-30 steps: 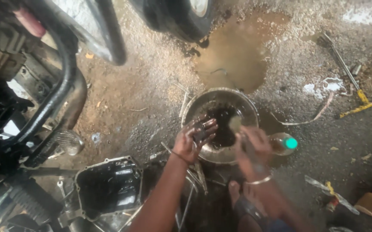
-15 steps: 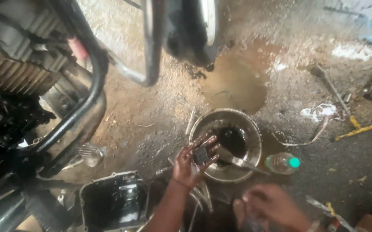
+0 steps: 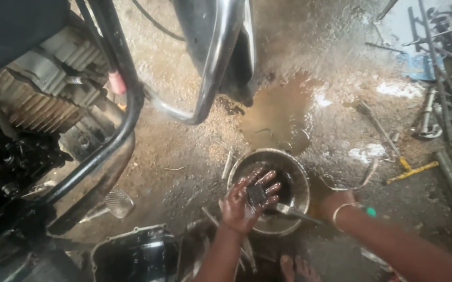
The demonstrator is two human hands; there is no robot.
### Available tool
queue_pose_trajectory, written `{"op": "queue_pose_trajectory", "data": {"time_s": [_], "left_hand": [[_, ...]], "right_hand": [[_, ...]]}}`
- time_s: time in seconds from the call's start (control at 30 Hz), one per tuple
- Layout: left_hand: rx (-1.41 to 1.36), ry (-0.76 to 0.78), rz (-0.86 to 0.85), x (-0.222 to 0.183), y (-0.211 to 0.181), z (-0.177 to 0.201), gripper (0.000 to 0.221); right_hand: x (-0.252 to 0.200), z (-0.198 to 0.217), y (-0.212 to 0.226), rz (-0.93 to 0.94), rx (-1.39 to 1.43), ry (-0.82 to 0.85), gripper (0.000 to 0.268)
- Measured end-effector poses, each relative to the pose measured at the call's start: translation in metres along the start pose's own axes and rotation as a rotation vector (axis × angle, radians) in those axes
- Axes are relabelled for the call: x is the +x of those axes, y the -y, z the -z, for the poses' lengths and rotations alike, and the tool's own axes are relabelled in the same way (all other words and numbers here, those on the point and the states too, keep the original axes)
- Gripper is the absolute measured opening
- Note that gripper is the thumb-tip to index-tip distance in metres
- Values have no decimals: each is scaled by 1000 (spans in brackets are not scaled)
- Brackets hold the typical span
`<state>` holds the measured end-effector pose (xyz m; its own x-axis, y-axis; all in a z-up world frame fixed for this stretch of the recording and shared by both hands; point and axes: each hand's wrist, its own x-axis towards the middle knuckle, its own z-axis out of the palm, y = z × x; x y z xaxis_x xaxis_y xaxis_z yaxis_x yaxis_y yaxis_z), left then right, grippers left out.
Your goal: Repairing and cleaning a motorcycle clutch assembly.
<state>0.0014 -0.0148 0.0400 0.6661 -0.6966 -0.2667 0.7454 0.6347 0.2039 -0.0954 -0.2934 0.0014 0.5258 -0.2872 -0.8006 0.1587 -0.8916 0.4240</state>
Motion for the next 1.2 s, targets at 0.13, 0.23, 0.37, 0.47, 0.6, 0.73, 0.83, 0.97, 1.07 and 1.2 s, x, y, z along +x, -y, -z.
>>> {"op": "queue_pose_trajectory", "data": {"time_s": [0.13, 0.23, 0.37, 0.47, 0.6, 0.73, 0.83, 0.97, 1.07, 1.2], "left_hand": [[-10, 84, 79, 11, 22, 14, 53], [-34, 110, 103, 25, 33, 38, 58], [-43, -123, 126, 25, 38, 9, 61], [-103, 52, 44, 39, 64, 28, 57], [-98, -135, 98, 21, 56, -22, 60], [-156, 159, 25, 30, 44, -1, 57], [-76, 66, -37, 20, 32, -12, 54], [56, 50, -85, 16, 13, -29, 61], [50, 85, -87, 18, 6, -36, 63], [-6, 126, -88, 25, 9, -32, 64]], "right_hand": [[-1, -52, -39, -108, 213, -232, 46], [-33, -71, -103, -229, 653, -292, 62], [-87, -86, -185, -159, 1980, -682, 83], [-174, -9, -151, 205, 2394, -1021, 36], [-238, 85, -72, 1137, 2041, -1237, 34], [-235, 102, -14, 691, 2218, -1174, 56], [-224, 92, -7, 565, 2189, -1096, 51], [-245, 99, -10, 657, 2123, -1214, 51], [-260, 100, -9, 446, 2058, -1368, 55], [-280, 99, -10, 550, 1915, -1472, 53]]}}
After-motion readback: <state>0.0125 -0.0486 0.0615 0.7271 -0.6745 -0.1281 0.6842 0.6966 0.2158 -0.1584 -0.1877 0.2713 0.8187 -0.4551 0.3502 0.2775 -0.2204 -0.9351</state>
